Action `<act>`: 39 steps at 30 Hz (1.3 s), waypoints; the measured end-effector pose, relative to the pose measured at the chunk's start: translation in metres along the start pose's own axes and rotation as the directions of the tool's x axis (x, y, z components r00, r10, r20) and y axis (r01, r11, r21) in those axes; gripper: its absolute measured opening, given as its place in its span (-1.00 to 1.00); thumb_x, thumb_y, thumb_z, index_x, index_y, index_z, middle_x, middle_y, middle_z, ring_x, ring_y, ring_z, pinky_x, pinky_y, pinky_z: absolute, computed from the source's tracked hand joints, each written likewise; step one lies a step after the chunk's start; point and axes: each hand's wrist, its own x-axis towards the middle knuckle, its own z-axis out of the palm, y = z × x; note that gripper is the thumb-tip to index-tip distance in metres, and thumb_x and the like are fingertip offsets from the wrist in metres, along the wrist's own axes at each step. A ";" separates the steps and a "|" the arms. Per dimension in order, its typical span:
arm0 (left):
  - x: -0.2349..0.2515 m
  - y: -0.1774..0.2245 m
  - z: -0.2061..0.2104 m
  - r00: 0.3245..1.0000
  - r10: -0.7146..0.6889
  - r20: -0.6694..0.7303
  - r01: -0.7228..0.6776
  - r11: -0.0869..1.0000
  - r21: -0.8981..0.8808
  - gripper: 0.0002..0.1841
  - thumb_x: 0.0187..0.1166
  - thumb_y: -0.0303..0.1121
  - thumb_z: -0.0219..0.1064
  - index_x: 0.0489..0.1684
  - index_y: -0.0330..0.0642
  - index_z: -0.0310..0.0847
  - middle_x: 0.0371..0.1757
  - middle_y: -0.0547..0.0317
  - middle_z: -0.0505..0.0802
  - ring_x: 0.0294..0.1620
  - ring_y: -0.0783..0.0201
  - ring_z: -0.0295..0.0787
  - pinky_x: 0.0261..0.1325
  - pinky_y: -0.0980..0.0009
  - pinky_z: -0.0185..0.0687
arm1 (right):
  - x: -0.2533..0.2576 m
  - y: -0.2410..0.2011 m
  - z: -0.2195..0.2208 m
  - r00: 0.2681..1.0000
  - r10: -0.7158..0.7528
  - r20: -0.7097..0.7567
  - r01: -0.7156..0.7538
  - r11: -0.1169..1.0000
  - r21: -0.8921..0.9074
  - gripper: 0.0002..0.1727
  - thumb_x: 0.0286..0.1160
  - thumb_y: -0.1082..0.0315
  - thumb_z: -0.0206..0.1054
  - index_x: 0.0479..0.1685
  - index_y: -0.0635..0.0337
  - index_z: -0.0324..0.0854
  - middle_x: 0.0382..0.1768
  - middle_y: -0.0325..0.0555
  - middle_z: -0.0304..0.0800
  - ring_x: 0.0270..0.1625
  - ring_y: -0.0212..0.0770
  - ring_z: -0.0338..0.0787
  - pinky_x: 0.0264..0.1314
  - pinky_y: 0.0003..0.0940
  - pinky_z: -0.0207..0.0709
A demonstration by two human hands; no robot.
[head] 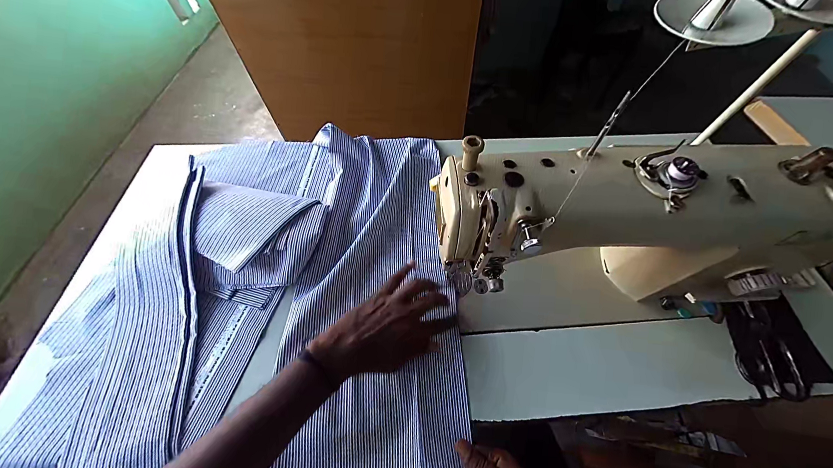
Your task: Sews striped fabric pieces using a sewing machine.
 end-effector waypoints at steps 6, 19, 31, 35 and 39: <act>-0.024 0.020 0.022 0.998 -0.059 -0.023 0.056 0.990 -0.133 -0.27 0.64 0.46 -0.31 0.80 0.56 0.24 0.82 0.37 0.33 0.89 0.20 0.01 0.85 -0.34 -0.28 | 0.005 0.000 -0.004 0.999 0.005 0.038 -0.006 1.000 0.010 -0.63 0.80 0.03 0.16 -0.26 0.08 0.68 -0.68 -0.31 0.55 -0.69 -0.44 0.50 -0.57 -0.52 0.48; -0.011 0.001 0.021 0.996 -0.056 -0.070 0.048 0.993 -0.104 -0.27 0.61 0.48 -0.26 0.77 0.57 0.29 0.80 0.32 0.37 0.88 0.10 0.03 0.82 -0.38 -0.26 | -0.004 -0.015 -0.035 0.952 -0.302 0.055 0.266 0.723 -0.638 -0.51 0.84 -0.06 0.06 -0.14 0.16 0.71 -0.48 -0.20 0.83 -0.42 -0.26 0.85 -0.26 -0.26 0.79; -0.003 0.002 0.006 0.997 0.047 -0.053 -0.047 0.999 0.007 -0.49 0.74 0.15 0.07 0.65 0.42 0.49 0.47 0.25 0.69 0.64 0.07 0.44 0.81 -0.26 -0.02 | 0.045 -0.083 -0.048 0.527 -0.806 0.270 0.196 -0.194 -0.961 -0.66 0.73 0.01 0.13 0.10 -0.24 0.84 -0.11 -0.37 0.76 -0.03 -0.33 0.75 -0.12 -0.29 0.71; -0.035 0.072 0.008 0.999 -0.007 -0.035 0.001 0.987 -0.159 -0.53 0.78 0.13 0.04 0.54 0.33 0.60 0.43 0.28 0.72 0.55 0.20 0.57 0.73 -0.15 0.27 | 0.087 -0.116 -0.044 0.572 -0.699 0.429 0.175 -0.407 -0.896 -0.53 0.63 0.25 0.26 0.48 -0.43 0.67 0.04 -0.17 0.69 0.08 -0.04 0.66 -0.05 -0.04 0.52; -0.061 0.091 0.028 0.994 -0.107 0.009 0.106 0.970 -0.218 -0.25 0.62 0.49 -0.28 0.81 0.57 0.20 0.87 0.24 0.28 0.90 0.09 0.02 0.82 -0.41 -0.21 | 0.102 -0.126 -0.037 0.544 -0.738 0.399 0.179 -0.362 -0.915 -0.51 0.50 0.44 0.28 0.27 -0.39 0.82 -0.16 -0.21 0.70 -0.06 -0.09 0.64 -0.12 -0.09 0.44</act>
